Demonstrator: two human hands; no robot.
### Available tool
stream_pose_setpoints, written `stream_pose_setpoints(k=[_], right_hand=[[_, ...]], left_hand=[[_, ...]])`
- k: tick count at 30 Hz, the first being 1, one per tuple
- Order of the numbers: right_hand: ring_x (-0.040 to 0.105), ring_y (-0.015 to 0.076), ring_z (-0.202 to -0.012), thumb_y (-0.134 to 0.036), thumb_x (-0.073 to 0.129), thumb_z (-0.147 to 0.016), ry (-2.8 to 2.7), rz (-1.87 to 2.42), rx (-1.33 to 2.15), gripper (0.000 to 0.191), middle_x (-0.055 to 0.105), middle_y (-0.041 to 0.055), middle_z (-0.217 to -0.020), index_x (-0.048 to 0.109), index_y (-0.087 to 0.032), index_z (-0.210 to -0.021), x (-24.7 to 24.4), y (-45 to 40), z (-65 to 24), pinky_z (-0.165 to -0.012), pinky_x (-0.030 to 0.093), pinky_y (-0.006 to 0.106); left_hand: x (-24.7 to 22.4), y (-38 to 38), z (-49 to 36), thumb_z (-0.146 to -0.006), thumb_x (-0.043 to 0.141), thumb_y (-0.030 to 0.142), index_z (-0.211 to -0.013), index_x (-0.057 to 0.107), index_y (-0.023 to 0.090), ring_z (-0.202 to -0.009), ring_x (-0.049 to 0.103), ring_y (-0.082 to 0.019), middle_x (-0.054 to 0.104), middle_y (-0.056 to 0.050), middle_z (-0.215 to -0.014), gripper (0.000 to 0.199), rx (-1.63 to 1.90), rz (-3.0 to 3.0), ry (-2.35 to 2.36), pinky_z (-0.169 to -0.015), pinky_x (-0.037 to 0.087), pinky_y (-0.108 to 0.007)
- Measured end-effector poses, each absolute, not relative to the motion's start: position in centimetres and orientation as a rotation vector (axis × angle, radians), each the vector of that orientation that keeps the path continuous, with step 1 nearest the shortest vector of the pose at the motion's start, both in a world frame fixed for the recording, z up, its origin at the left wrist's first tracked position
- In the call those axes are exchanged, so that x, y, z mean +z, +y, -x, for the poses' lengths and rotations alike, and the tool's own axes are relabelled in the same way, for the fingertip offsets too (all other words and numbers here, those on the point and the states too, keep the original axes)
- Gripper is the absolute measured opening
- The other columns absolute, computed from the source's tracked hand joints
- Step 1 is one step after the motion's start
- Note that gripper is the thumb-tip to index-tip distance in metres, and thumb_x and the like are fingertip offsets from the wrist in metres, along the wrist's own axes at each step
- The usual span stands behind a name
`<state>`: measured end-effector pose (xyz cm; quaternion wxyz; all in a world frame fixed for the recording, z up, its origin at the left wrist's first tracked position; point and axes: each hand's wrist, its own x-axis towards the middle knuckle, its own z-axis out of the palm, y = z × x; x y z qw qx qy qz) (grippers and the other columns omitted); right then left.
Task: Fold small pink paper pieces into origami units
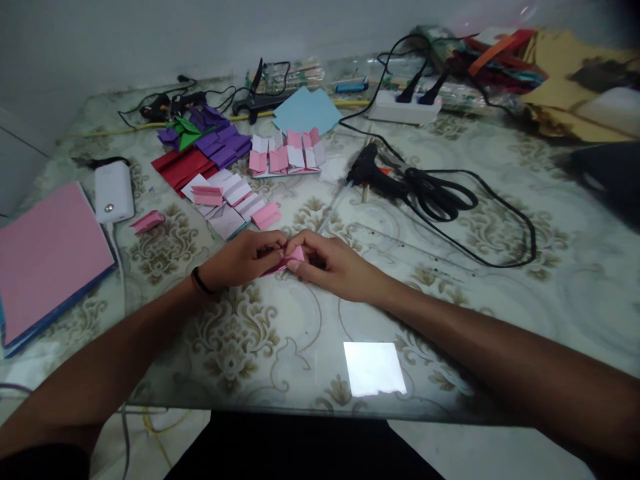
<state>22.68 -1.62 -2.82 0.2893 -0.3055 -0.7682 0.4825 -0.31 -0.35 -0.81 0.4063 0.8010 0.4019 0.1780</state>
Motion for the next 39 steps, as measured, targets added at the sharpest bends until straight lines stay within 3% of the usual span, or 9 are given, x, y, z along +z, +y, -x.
stream_pose_setpoints(k=[39], right_hand=[[0.044, 0.0105, -0.062, -0.039, 0.060, -0.102, -2.031, 0.820, 1.325, 0.021, 0.050, -0.0061, -0.070, 0.057, -0.020, -0.111, -2.75, -1.65, -22.70, -0.058, 0.032, 0.023]], left_hand=[[-0.64, -0.34, 0.21, -0.095, 0.057, 0.032, -0.090, 0.065, 0.016, -0.061, 0.047, -0.009, 0.055, 0.006, -0.065, 0.018, 0.428, -2.007, 1.027, -0.060, 0.034, -0.023]])
